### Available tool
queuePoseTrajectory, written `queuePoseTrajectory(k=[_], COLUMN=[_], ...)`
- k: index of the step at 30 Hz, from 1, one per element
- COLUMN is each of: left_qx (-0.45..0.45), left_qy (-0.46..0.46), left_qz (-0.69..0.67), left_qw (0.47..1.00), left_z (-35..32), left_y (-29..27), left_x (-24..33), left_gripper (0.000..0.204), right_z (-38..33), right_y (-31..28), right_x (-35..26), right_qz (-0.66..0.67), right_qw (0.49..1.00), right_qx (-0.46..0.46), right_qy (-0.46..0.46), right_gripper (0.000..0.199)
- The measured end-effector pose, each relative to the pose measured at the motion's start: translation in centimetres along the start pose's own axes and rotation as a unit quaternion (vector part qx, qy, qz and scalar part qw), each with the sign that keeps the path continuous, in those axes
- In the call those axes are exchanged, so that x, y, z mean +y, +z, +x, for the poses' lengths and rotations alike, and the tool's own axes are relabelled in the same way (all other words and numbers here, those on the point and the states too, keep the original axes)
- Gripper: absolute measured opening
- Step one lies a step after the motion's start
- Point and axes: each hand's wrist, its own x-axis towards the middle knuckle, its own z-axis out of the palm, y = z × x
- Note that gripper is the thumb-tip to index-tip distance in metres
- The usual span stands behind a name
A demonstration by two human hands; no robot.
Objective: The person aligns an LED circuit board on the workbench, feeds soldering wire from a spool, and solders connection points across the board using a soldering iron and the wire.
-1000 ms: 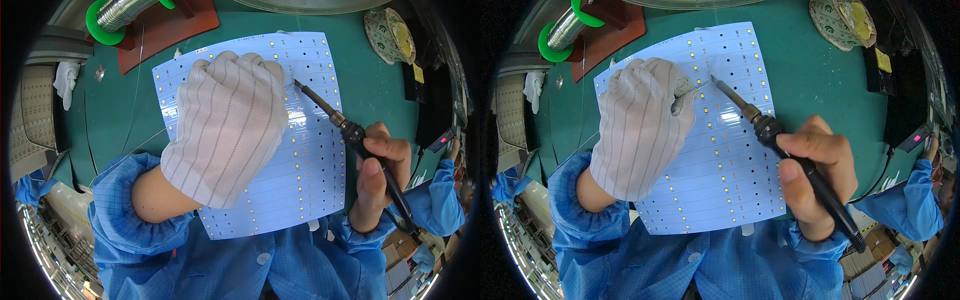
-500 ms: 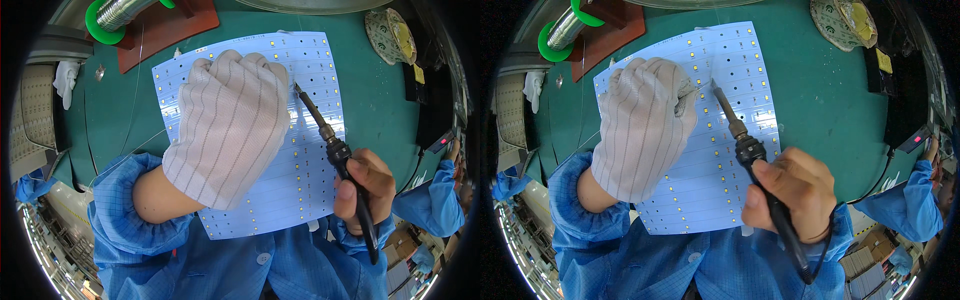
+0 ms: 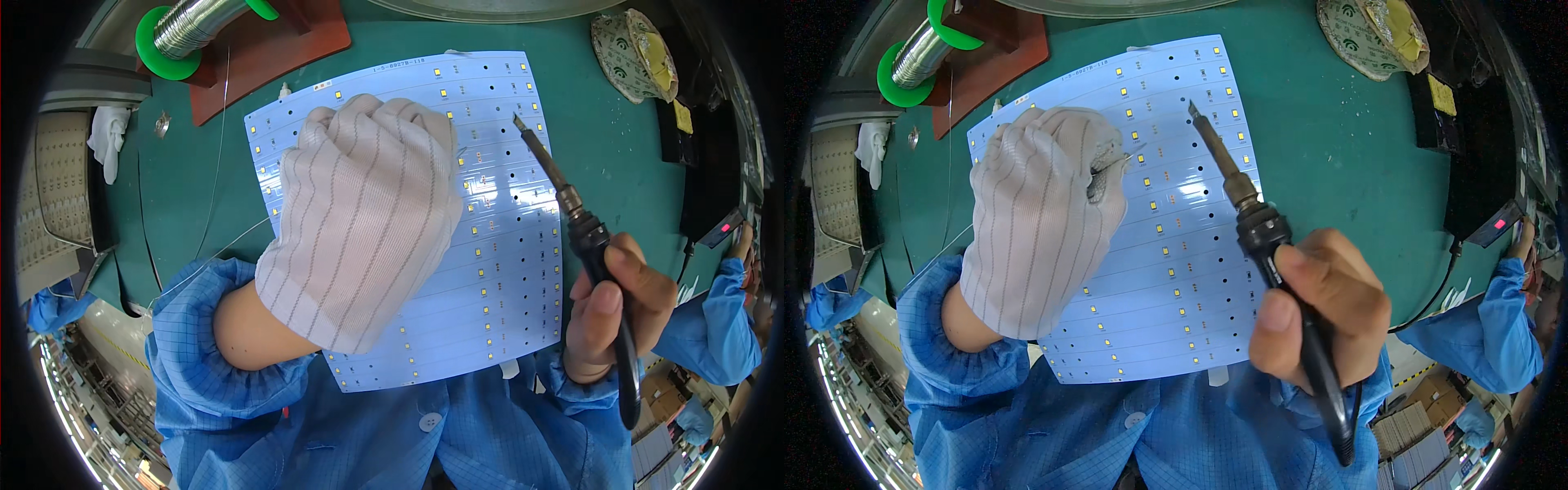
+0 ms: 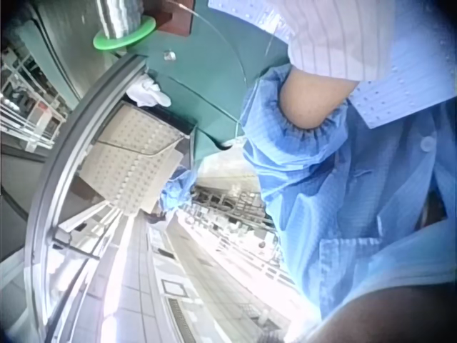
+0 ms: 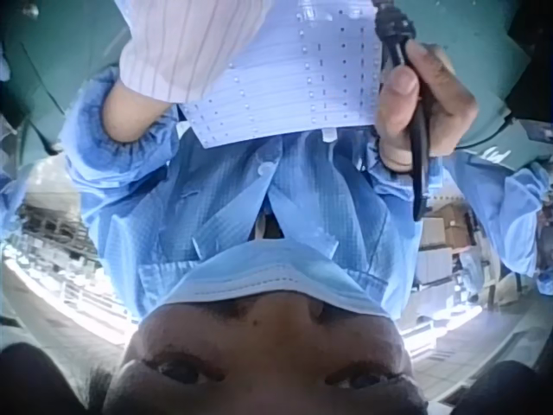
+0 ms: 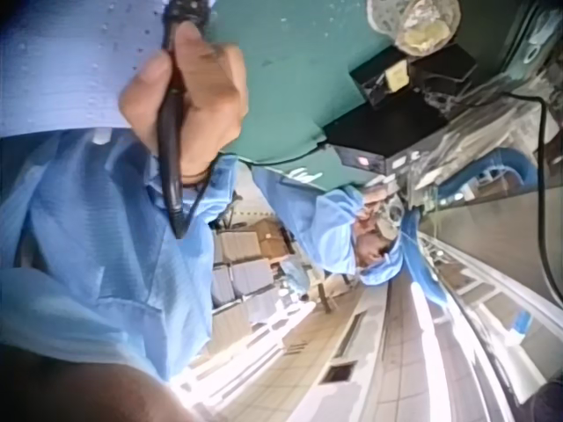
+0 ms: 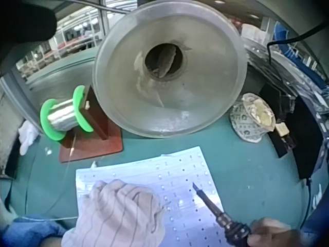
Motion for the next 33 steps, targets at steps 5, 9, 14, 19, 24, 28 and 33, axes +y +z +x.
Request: queuePoseTrajectory(k=[5, 9, 14, 19, 24, 28, 33], left_qx=[-0.005, -0.101, 0.054, -0.058, -0.096, -0.091, -0.075], left_qy=[-0.039, -0.043, -0.060, -0.190, -0.044, -0.085, -0.073], left_qz=[-0.012, -0.049, -0.297, -0.178, -0.130, -0.074, -0.049], left_qw=[0.999, 0.993, 0.951, 0.964, 0.986, 0.989, 0.993], left_z=[-0.3, -0.2, -0.6, -0.5, -0.5, -0.9, -1.2], left_y=[-0.1, -1.1, -1.9, -3.0, -1.5, -1.9, -1.7], left_x=[0.2, 0.1, -0.8, 1.2, 0.7, 1.2, 1.1], left_gripper=[0.021, 0.020, 0.016, 0.021, 0.032, 0.033, 0.033], right_z=[0.7, 0.6, 0.9, 0.9, 0.8, 0.9, 0.8], right_y=[0.3, -0.5, 0.1, -0.2, -1.0, -0.6, -0.4], right_x=[0.6, 0.7, 0.6, -0.1, 0.4, 0.2, 0.5], right_qz=[0.024, 0.052, 0.063, 0.099, 0.111, 0.124, 0.113], right_qw=[0.999, 0.996, 0.995, 0.988, 0.989, 0.989, 0.991], right_qx=[0.043, 0.037, 0.070, 0.071, 0.024, -0.004, -0.028], right_qy=[0.021, 0.054, 0.028, 0.092, 0.096, 0.085, 0.062], right_gripper=[0.032, 0.028, 0.033, 0.028, 0.026, 0.024, 0.024])
